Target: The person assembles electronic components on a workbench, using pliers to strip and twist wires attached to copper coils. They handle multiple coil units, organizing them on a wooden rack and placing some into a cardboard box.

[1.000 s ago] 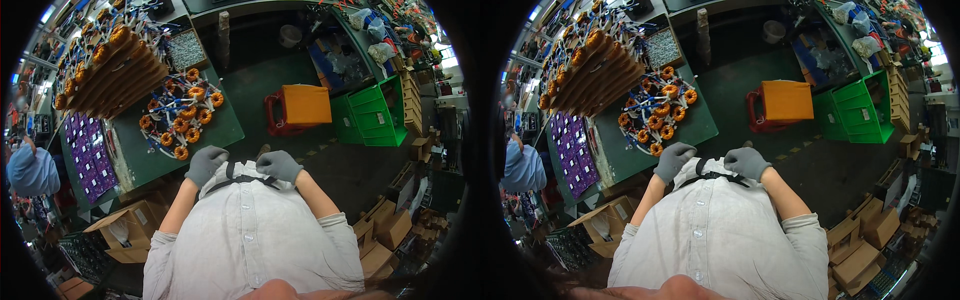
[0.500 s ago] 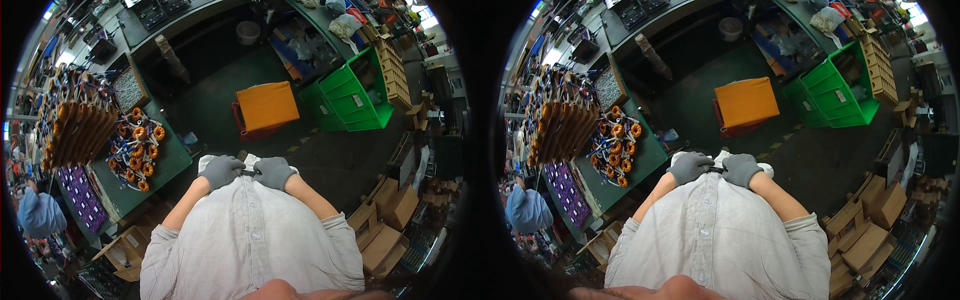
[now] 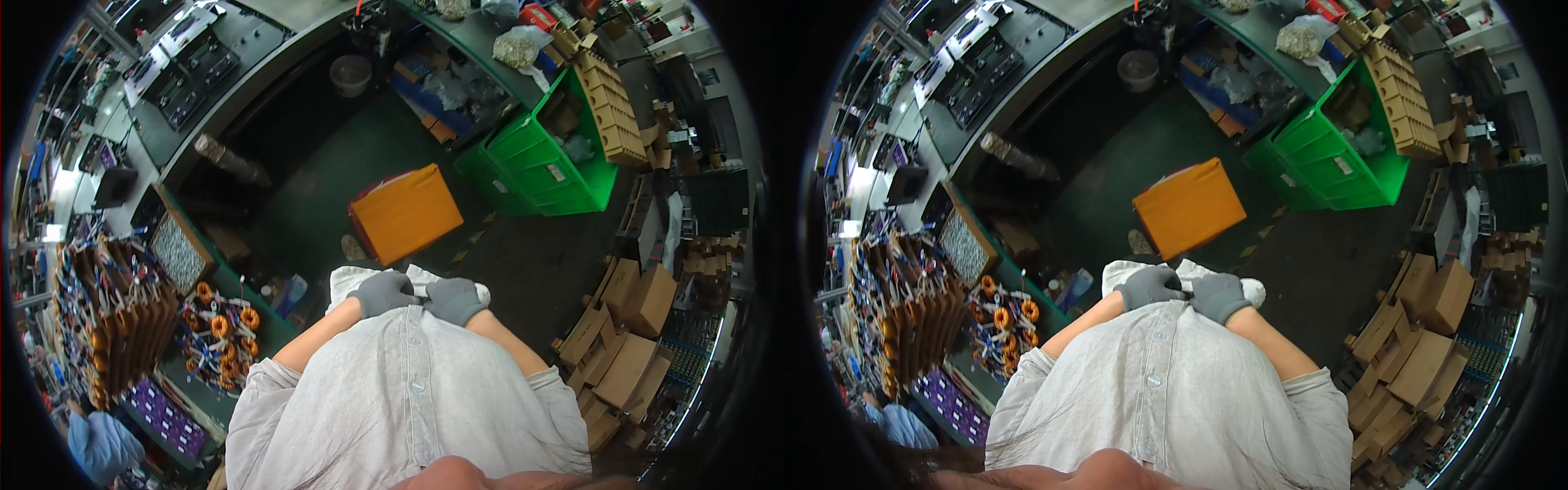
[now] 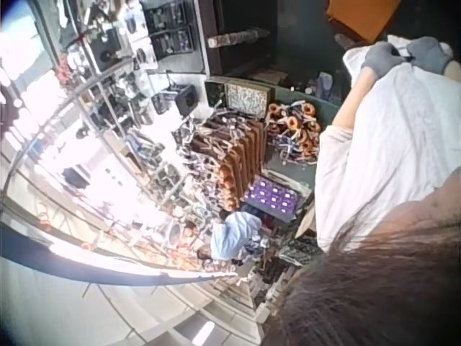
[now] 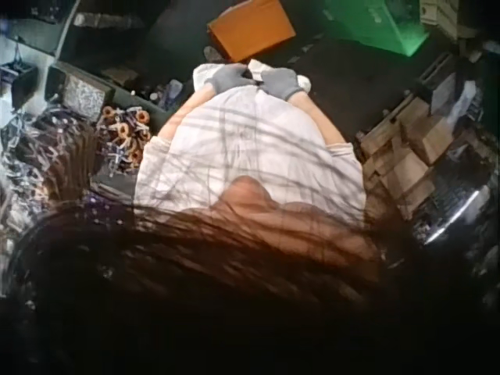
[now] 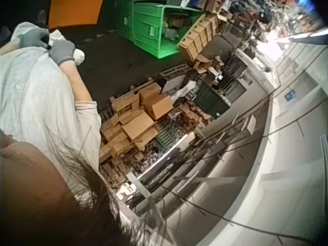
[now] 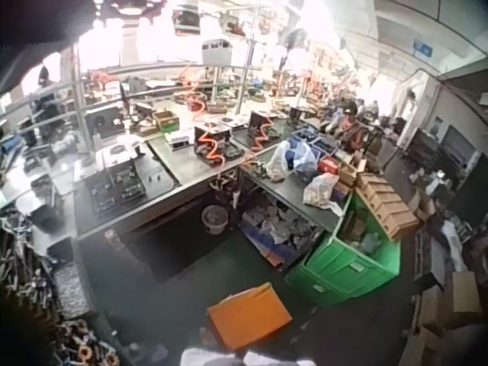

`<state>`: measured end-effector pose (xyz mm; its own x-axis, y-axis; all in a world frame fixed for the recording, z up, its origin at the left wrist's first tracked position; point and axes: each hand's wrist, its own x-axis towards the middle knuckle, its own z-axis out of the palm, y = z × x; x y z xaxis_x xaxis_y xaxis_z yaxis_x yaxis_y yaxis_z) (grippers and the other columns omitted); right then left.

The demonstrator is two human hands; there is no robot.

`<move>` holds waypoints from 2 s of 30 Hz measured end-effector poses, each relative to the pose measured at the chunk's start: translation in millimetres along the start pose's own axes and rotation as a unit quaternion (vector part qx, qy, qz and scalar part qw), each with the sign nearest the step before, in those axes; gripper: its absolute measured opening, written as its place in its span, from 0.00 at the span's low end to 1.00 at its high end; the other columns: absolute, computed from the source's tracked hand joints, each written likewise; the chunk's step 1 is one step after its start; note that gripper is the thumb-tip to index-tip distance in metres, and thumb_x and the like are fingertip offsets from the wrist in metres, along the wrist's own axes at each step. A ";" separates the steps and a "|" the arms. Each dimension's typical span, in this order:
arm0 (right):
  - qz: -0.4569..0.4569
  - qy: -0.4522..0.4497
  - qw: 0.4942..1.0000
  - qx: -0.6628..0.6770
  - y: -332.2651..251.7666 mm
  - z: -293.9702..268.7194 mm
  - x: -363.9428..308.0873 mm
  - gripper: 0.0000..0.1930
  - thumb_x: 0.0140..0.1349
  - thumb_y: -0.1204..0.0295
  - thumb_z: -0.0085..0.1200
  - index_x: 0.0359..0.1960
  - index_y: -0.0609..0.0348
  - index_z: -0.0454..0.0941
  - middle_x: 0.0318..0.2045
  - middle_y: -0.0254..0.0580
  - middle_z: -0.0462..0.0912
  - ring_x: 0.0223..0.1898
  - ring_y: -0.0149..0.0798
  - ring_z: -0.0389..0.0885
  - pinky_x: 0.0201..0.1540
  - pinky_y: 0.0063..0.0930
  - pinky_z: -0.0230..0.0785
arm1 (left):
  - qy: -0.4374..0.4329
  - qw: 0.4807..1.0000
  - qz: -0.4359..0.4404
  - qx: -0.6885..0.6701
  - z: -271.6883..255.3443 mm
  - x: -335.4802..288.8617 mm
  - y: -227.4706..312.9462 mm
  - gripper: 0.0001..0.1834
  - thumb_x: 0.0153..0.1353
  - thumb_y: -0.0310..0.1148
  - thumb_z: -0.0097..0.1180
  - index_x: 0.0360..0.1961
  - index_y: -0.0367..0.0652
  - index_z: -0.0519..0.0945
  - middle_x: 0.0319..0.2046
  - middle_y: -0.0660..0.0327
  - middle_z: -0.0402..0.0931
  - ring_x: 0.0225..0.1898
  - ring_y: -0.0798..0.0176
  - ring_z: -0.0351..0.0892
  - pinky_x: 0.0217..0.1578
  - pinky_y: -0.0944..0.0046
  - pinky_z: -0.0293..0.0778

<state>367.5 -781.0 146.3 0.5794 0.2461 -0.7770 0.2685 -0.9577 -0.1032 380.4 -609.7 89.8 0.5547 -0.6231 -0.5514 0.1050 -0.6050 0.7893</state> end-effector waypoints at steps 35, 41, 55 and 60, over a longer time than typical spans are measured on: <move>0.013 0.236 0.664 0.710 296.1 -335.2 65.4 0.13 0.52 0.65 0.49 0.28 0.66 0.75 0.24 0.40 0.77 0.25 0.30 0.72 0.29 0.22 0.63 | 0.607 0.441 -0.303 -0.587 -149.7 208.5 -168.2 0.15 0.59 0.42 0.51 0.41 0.43 0.74 0.31 0.62 0.72 0.28 0.63 0.68 0.26 0.62 0.64; -0.252 0.541 0.459 0.658 378.9 -350.5 -0.4 0.09 0.64 0.67 0.45 0.37 0.59 0.72 0.28 0.39 0.75 0.28 0.31 0.75 0.26 0.23 0.67 | 0.626 0.501 -0.276 -0.529 -210.1 240.6 -202.0 0.13 0.57 0.36 0.51 0.41 0.43 0.76 0.28 0.66 0.70 0.25 0.68 0.65 0.24 0.65 0.61; 0.147 0.846 0.436 0.270 497.6 -733.4 202.4 0.26 0.56 0.51 0.54 0.29 0.69 0.82 0.30 0.53 0.83 0.32 0.49 0.82 0.38 0.38 0.72 | 0.565 0.603 -0.393 -0.404 -130.4 234.2 -181.2 0.14 0.53 0.34 0.55 0.38 0.35 0.79 0.27 0.59 0.76 0.29 0.59 0.76 0.31 0.61 0.72; 0.034 0.793 0.531 0.298 457.6 -763.0 287.9 0.18 0.53 0.59 0.53 0.34 0.63 0.82 0.29 0.46 0.84 0.34 0.42 0.82 0.40 0.34 0.71 | 0.610 0.476 -0.452 -0.444 17.0 215.0 -297.2 0.12 0.52 0.34 0.58 0.32 0.35 0.81 0.25 0.59 0.77 0.27 0.61 0.76 0.29 0.60 0.72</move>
<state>1244.4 -1034.9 349.2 0.6188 -0.4280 0.6587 0.1888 -0.7329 -0.6536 454.4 -572.3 -267.9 -0.0388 0.7718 -0.6346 0.7635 0.4326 0.4796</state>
